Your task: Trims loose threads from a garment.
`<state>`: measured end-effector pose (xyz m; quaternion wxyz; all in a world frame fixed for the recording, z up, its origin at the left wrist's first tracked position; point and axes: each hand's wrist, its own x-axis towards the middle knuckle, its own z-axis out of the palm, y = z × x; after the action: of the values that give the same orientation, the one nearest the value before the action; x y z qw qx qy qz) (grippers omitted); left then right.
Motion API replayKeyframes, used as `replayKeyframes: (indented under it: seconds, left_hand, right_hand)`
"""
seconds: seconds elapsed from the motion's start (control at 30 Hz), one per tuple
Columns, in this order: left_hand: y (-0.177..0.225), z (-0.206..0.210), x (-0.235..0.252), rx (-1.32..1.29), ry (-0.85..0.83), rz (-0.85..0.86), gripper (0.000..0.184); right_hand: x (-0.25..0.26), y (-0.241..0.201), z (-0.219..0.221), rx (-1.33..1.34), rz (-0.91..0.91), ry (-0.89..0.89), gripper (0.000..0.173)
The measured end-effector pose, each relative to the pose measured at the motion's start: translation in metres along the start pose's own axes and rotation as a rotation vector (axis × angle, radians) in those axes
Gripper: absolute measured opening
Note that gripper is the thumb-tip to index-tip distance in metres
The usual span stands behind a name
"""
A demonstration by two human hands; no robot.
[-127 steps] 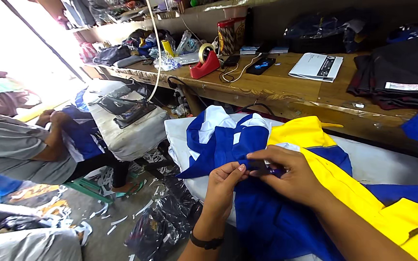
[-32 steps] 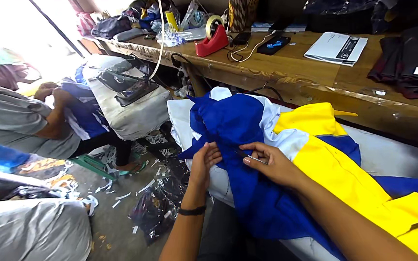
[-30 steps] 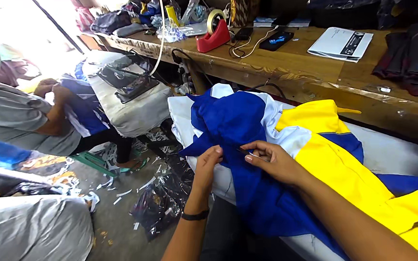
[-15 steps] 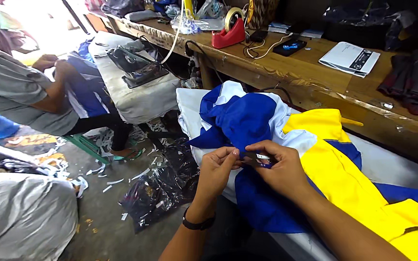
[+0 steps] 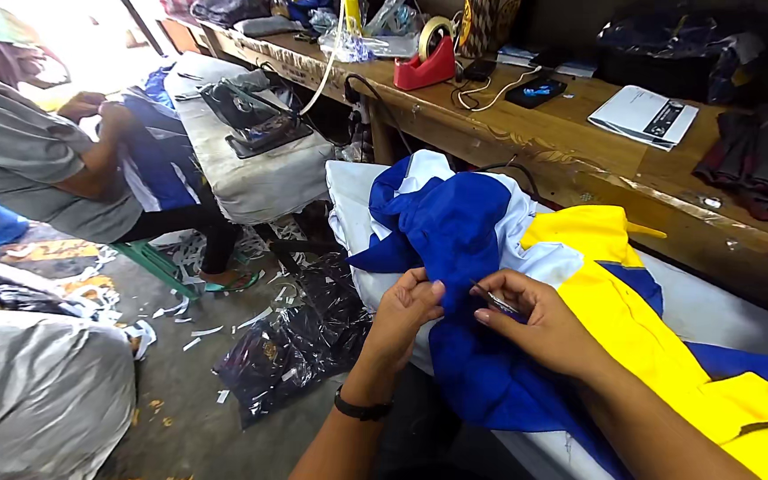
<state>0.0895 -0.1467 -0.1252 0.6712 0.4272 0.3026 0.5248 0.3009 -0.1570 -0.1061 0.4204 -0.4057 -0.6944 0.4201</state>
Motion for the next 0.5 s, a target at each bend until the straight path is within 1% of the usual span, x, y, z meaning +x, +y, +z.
replayKeyframes:
  seconds: [0.03,0.07,0.1,0.13,0.17,0.23,0.33,0.4,0.5]
  left_hand:
    - [-0.005,-0.001,-0.001,0.086,-0.02,0.042,0.031]
    - [-0.01,-0.003,-0.002,0.19,-0.021,0.083,0.033]
    - [-0.016,-0.006,-0.003,0.304,-0.005,0.122,0.027]
    - [-0.021,-0.01,-0.004,0.436,0.02,0.149,0.016]
    - [-0.026,-0.013,-0.004,0.566,0.039,0.159,0.011]
    - [-0.029,-0.02,-0.007,0.69,0.016,0.151,0.015]
    - [-0.029,-0.023,-0.01,0.633,-0.02,0.164,0.008]
    - [-0.028,-0.021,-0.012,0.488,0.007,0.187,0.006]
    - [-0.018,-0.014,-0.016,0.231,0.04,0.145,0.013]
  right_hand:
    - [0.0,0.001,0.001,0.019,0.008,0.016,0.027]
    - [-0.001,0.001,0.001,0.028,0.008,0.034,0.028]
    - [-0.001,0.002,0.002,0.019,0.003,0.056,0.029]
    - [-0.002,0.002,0.002,-0.005,-0.003,0.08,0.03]
    - [-0.003,0.003,0.002,-0.041,-0.013,0.101,0.032]
    - [-0.004,0.004,0.0,-0.139,-0.046,0.132,0.037]
    - [-0.006,0.009,-0.005,-0.337,-0.092,0.151,0.038]
    - [-0.008,0.011,-0.007,-0.482,-0.149,0.174,0.037]
    - [-0.012,0.011,-0.01,-0.62,-0.258,0.23,0.033]
